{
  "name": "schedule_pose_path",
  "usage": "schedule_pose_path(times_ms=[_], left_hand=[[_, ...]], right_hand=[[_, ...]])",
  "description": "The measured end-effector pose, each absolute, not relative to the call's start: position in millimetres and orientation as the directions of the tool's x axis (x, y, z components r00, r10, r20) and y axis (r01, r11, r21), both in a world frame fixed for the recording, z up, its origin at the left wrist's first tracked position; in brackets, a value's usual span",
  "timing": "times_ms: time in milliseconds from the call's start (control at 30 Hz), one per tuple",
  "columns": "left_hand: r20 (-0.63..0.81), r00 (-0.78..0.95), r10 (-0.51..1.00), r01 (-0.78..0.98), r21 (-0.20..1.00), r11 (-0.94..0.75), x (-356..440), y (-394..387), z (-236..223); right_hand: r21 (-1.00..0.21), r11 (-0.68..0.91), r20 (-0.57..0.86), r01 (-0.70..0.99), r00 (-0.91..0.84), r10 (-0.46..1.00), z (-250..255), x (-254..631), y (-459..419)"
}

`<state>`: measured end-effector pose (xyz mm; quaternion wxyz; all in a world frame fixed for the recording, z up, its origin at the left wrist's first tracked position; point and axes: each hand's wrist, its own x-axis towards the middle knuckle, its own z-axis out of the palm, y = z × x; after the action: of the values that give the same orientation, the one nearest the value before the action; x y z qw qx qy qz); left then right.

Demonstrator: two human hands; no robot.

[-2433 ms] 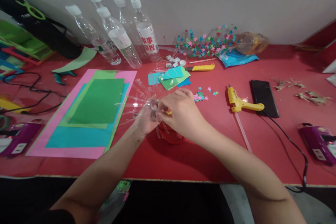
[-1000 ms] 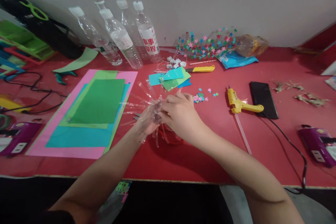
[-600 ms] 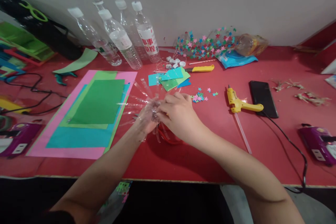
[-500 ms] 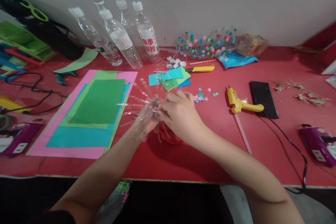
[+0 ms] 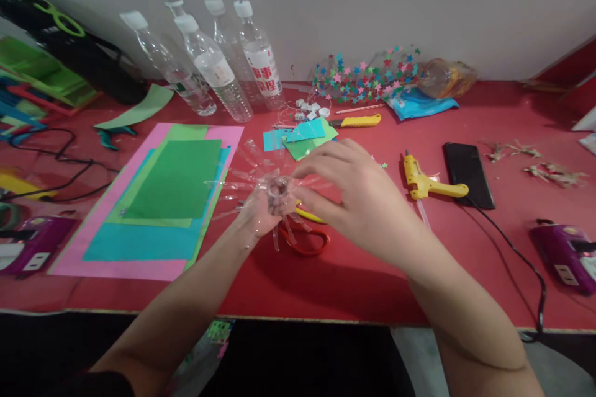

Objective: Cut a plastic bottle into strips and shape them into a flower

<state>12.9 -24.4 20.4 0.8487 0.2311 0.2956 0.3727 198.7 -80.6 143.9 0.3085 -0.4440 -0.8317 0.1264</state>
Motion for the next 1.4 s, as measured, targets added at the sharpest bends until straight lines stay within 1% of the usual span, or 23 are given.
schedule_pose_path(times_ms=[133,300,367,567,700,800,933,1033,1100,1233,1400], left_hand=[[-0.327,0.541,0.775,-0.498,0.618,0.608,12.8,-25.3,23.5],[-0.335,0.559,0.758,-0.497,0.596,0.63,13.3,-25.4,24.2],[-0.35,0.559,0.751,-0.504,0.577,0.643,13.7,-25.2,24.2],[-0.359,0.618,0.699,-0.468,0.547,0.695,12.9,-27.7,27.2],[-0.317,0.693,0.648,-0.437,0.53,0.727,10.6,-29.9,29.0],[-0.254,0.711,0.656,-0.451,0.552,0.702,10.2,-29.6,27.5],[-0.286,0.625,0.726,-0.479,0.594,0.647,12.6,-28.2,24.0],[-0.322,0.548,0.772,-0.509,0.604,0.614,15.2,-28.6,24.8],[-0.344,0.456,0.82,-0.549,0.616,0.564,16.6,-29.4,27.1],[-0.392,0.338,0.856,-0.559,0.647,0.518,18.3,-31.0,31.5],[-0.362,0.323,0.875,-0.553,0.678,0.485,19.1,-31.1,33.6]], right_hand=[[-0.469,0.562,0.439,0.681,-0.372,0.818,145.0,205.4,-77.4],[-0.394,0.643,0.446,0.657,-0.475,0.759,131.9,200.6,-72.4],[-0.389,0.672,0.439,0.631,-0.514,0.737,127.8,197.6,-70.5],[-0.373,0.678,0.433,0.633,-0.528,0.731,123.7,192.8,-66.4],[-0.429,0.635,0.446,0.643,-0.46,0.768,124.2,193.3,-67.0],[-0.479,0.573,0.447,0.665,-0.377,0.811,124.7,192.5,-69.7],[-0.544,0.505,0.388,0.67,-0.333,0.859,123.1,187.1,-73.6],[-0.57,0.507,0.344,0.647,-0.373,0.862,119.7,181.2,-74.6],[-0.559,0.536,0.332,0.632,-0.422,0.844,117.1,177.7,-74.2],[-0.515,0.591,0.291,0.621,-0.523,0.801,112.5,173.8,-72.4],[-0.452,0.579,0.283,0.679,-0.506,0.815,108.6,172.9,-69.5]])
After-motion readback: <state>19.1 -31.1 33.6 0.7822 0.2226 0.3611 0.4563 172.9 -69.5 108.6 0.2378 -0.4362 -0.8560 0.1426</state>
